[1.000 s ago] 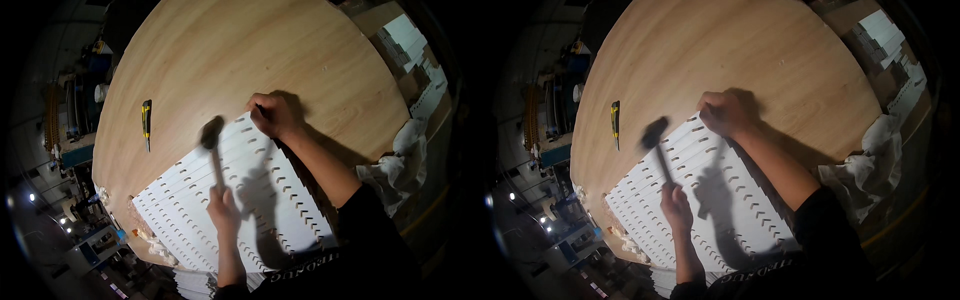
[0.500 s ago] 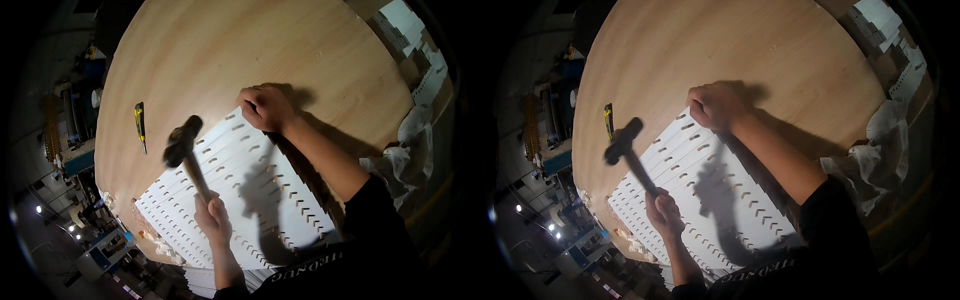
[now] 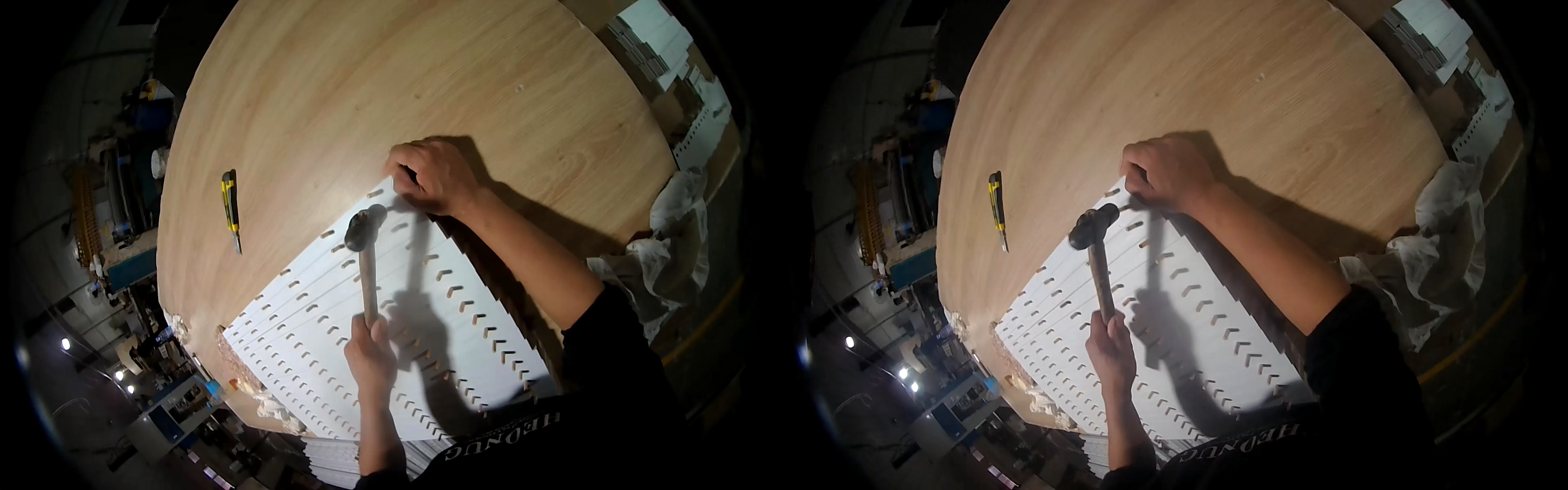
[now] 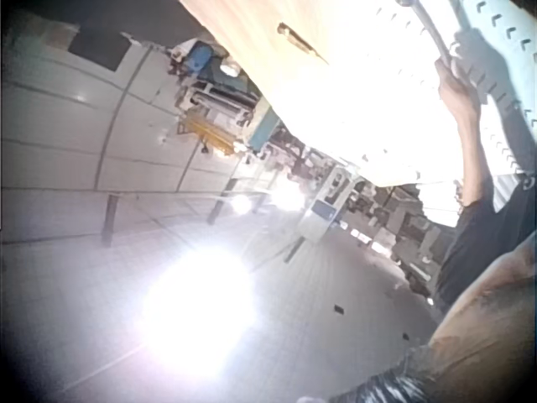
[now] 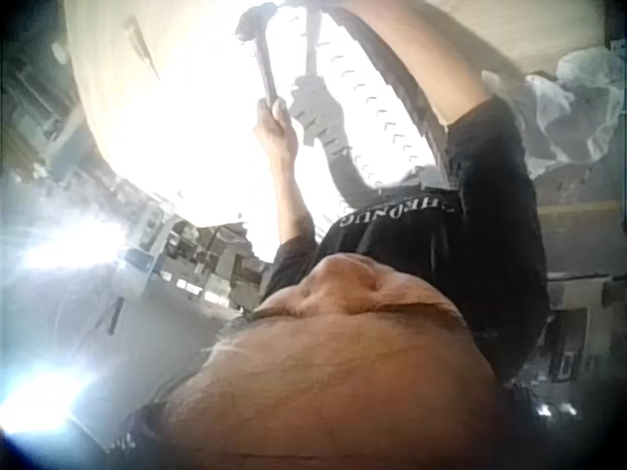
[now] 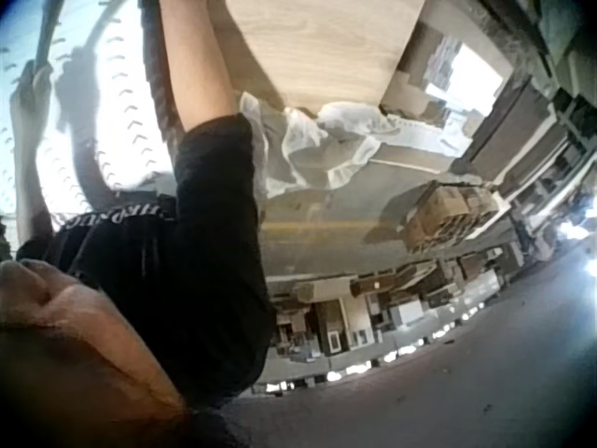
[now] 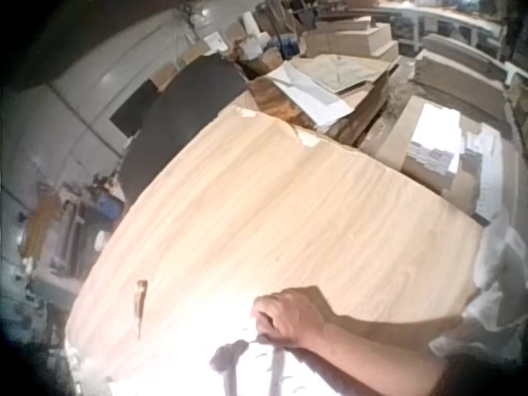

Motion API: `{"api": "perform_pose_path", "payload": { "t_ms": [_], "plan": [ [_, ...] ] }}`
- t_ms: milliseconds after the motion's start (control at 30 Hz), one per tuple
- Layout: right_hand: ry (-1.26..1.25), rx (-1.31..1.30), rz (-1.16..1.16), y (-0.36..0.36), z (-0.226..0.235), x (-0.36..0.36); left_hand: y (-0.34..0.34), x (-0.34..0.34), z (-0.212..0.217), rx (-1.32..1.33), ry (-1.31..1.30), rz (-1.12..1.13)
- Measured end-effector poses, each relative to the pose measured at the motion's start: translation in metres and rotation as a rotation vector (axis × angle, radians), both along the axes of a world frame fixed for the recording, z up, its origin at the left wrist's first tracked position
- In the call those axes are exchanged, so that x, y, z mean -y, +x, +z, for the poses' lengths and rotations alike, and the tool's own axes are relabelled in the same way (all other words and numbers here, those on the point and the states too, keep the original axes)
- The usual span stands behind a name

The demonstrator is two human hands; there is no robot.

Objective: The person places small wooden pegs into holes in white panels, uses a hammer to secure the pegs, and then stacks the completed panels onto a pile.

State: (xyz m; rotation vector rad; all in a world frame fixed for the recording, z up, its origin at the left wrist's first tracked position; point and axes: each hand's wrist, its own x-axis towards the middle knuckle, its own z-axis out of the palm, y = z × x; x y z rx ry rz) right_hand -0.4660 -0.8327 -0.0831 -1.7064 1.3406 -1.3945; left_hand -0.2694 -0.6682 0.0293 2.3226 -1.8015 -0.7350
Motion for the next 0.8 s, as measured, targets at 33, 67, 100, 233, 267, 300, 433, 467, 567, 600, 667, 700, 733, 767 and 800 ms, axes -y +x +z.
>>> {"api": "perform_pose_path", "payload": {
  "t_ms": [33,67,100,233,267,300,433,467,567,600,667,700,733,767,800],
  "plan": [
    [0.0,0.015,-0.011,0.0,-0.001,0.001,-0.003,-0.002,0.003,-0.082,-0.036,0.04],
    [0.0,0.029,-0.021,-0.001,-0.003,0.002,-0.006,-0.004,0.01,-0.15,-0.078,0.091],
    [0.008,0.045,-0.011,0.0,-0.001,0.001,-0.012,-0.005,0.019,-0.217,-0.117,0.148],
    [0.027,0.045,-0.002,0.0,0.003,0.0,-0.003,0.004,-0.004,0.083,-0.017,0.02],
    [0.032,0.027,-0.011,0.0,0.002,0.0,-0.002,0.008,-0.005,0.044,0.031,0.054],
    [0.018,0.027,-0.001,-0.001,0.0,0.0,-0.002,0.005,-0.004,-0.032,-0.038,0.057],
    [0.01,0.053,0.039,-0.001,0.002,-0.001,-0.005,-0.007,0.009,-0.205,-0.173,0.109],
    [0.019,0.067,0.049,-0.001,0.004,-0.002,-0.004,-0.005,0.006,-0.155,-0.128,0.106],
    [0.003,0.022,0.02,-0.005,0.0,-0.002,-0.003,0.005,0.0,0.005,0.053,0.075],
    [-0.01,0.032,0.017,-0.005,-0.003,0.004,0.001,-0.001,0.003,-0.084,-0.005,0.102],
    [-0.009,0.044,0.014,-0.003,0.001,0.001,0.001,-0.02,0.014,-0.305,-0.127,0.143],
    [-0.016,0.054,0.017,-0.002,0.002,0.001,0.003,-0.026,0.01,-0.283,-0.155,0.116],
    [-0.009,0.035,0.008,0.0,0.002,0.0,0.008,-0.032,0.002,-0.261,-0.182,0.089],
    [0.002,0.035,0.01,0.001,0.001,-0.001,0.011,-0.036,-0.002,-0.239,-0.209,0.062],
    [0.011,0.034,0.009,0.0,0.0,-0.001,0.004,-0.025,-0.001,-0.053,-0.005,0.004]
  ]
}}
